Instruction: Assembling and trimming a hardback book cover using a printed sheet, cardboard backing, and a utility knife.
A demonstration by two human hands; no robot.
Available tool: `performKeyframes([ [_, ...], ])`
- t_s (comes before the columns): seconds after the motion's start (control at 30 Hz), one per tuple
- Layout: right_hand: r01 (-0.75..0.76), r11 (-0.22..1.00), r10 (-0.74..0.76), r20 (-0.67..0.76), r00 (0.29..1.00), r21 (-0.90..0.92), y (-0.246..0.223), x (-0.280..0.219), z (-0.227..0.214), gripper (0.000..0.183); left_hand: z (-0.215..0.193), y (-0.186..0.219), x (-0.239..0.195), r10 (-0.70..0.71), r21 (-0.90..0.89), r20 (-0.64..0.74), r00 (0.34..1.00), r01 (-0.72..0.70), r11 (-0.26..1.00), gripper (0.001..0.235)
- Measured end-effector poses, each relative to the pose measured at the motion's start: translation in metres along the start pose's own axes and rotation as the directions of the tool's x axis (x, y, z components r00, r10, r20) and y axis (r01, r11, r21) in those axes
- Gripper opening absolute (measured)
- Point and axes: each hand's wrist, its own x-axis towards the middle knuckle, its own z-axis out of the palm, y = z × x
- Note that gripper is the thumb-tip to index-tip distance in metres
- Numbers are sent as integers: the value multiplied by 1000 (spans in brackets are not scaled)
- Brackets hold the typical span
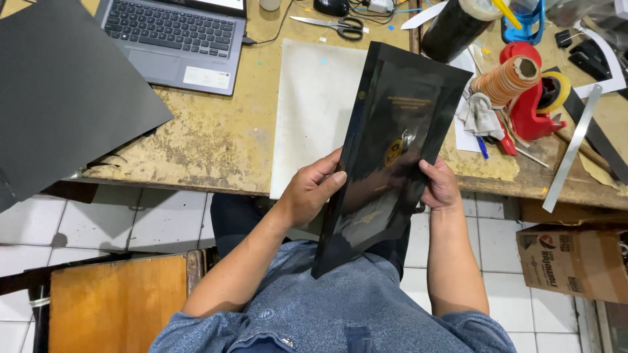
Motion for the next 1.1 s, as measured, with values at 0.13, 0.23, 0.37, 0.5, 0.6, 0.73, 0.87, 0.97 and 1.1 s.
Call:
performKeyframes([
  [0.13,-1,1000,1,13,1000,1,-6,-5,22,20,-1,9,6,17,22,53,998,-19,1000,50],
  [0.23,-14,1000,14,22,1000,-14,-13,-12,44,15,-2,5,7,38,-25,67,997,-36,999,49],
  [0.37,-6,1000,6,16,1000,-19,-20,-29,76,15,-3,5,0,52,-96,73,996,-45,994,48],
  [0.5,30,995,-39,-81,996,-100,-5,-18,-25,27,-14,-18,-7,46,-177,36,998,-39,983,48],
  [0.6,34,990,-52,-127,991,-140,-12,-34,-29,31,-24,-28,-8,25,-252,2,1000,-23,967,47],
  [0.73,44,988,-65,-146,987,-145,-17,-43,-28,33,-25,-32,-6,20,-268,-4,1000,-20,963,47],
  [0.87,34,989,-56,-149,987,-145,-16,-47,-5,31,-17,-28,-4,-4,-213,12,1000,6,977,48],
  [0.97,36,995,-49,-136,990,-95,-9,-45,-2,26,-14,-20,-2,-35,-121,30,999,38,992,49],
  [1.1,44,999,-47,-91,995,-32,-13,-46,33,24,-10,-9,0,-71,-18,60,996,72,997,52],
])
